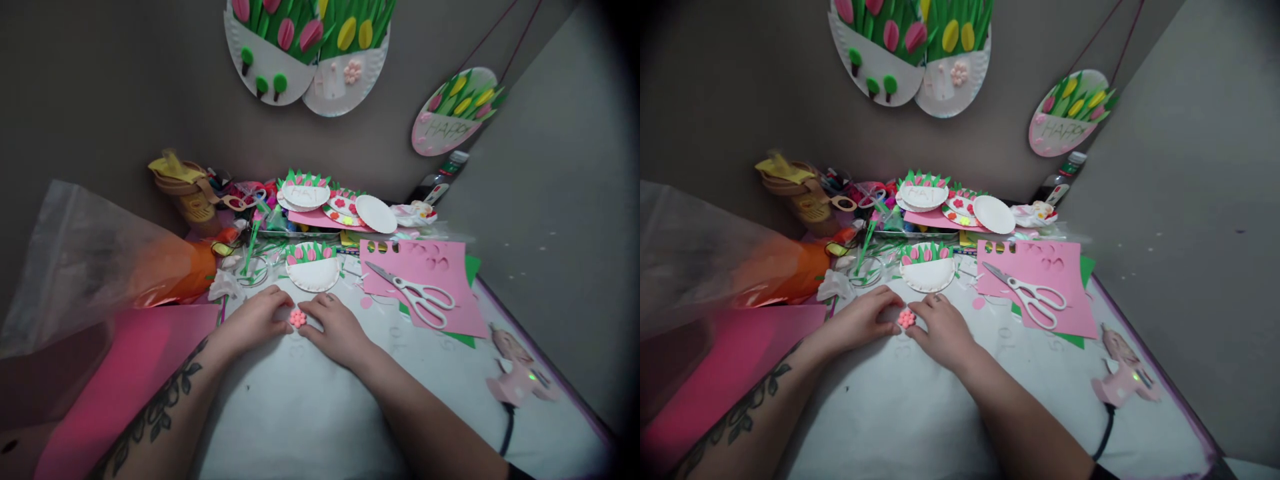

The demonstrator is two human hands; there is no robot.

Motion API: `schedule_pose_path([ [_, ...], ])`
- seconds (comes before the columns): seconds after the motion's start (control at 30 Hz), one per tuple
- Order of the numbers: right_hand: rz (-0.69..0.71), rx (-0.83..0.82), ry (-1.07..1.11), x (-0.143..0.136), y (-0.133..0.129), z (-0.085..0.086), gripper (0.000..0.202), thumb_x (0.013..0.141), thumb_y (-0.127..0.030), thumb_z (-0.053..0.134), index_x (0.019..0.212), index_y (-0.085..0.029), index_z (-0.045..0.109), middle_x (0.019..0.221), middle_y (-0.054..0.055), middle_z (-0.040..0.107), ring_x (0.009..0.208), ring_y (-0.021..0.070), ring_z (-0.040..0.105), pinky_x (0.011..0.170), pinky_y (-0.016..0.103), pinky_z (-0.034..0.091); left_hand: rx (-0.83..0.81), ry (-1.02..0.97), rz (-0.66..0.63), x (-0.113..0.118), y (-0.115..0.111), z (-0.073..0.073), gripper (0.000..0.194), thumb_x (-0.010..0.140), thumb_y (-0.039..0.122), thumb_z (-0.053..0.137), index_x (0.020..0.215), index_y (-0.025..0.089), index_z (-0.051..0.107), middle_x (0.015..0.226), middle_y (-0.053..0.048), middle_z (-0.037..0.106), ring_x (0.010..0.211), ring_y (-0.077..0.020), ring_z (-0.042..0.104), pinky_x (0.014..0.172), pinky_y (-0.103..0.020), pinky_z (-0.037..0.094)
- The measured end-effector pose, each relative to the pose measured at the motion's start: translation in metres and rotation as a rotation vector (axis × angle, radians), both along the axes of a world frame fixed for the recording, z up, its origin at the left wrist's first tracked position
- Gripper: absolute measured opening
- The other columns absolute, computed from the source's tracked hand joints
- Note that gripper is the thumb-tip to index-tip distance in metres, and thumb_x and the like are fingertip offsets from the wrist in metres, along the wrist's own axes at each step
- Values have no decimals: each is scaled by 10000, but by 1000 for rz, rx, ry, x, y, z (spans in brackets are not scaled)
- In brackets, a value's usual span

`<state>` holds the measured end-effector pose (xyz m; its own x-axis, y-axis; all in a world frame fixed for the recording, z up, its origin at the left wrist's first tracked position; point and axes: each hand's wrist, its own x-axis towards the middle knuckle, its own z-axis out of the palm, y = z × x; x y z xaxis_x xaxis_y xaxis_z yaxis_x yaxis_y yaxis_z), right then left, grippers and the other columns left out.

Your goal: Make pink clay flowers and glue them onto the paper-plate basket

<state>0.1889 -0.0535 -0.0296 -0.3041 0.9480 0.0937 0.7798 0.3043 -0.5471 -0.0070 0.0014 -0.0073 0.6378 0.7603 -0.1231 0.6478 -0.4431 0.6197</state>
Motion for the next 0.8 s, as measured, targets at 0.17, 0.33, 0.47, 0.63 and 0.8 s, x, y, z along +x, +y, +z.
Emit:
schedule_pose_path([
  [0.17,-12,3,-5,-4,1,-3,251,819,-271,663,1067,-237,639,945,40,578,969,222,508,809,327,428,-16,-14,11,1,1,0,240,731,278,650,956,196,633,941,-39,609,834,-193,573,712,-279,420],
  [0.33,-18,-3,-11,-5,3,-4,188,837,-269,642,1022,-232,650,930,41,584,960,219,510,795,321,429,-30,-26,17,4,-1,3,220,734,267,637,941,192,641,933,-44,619,829,-189,574,701,-269,417],
  [0.47,-15,-6,18,0,1,-2,279,819,-256,652,1093,-220,620,958,52,587,975,228,513,818,341,442,-46,-12,7,4,-1,3,240,728,280,650,950,189,641,932,-50,613,835,-199,568,709,-284,418],
  [0.63,-61,45,159,6,2,-5,264,827,-101,517,1048,-195,626,991,73,607,967,214,553,833,338,457,-52,-183,129,2,-2,3,493,716,291,658,1180,187,529,1053,-74,555,890,-205,531,782,-321,433],
  [0.8,-245,14,490,12,1,-3,203,907,-281,451,941,-195,632,646,-12,604,576,136,573,577,238,453,-240,-625,313,-1,4,4,426,808,334,569,1203,206,471,984,-37,484,886,-162,502,774,-273,428],
])
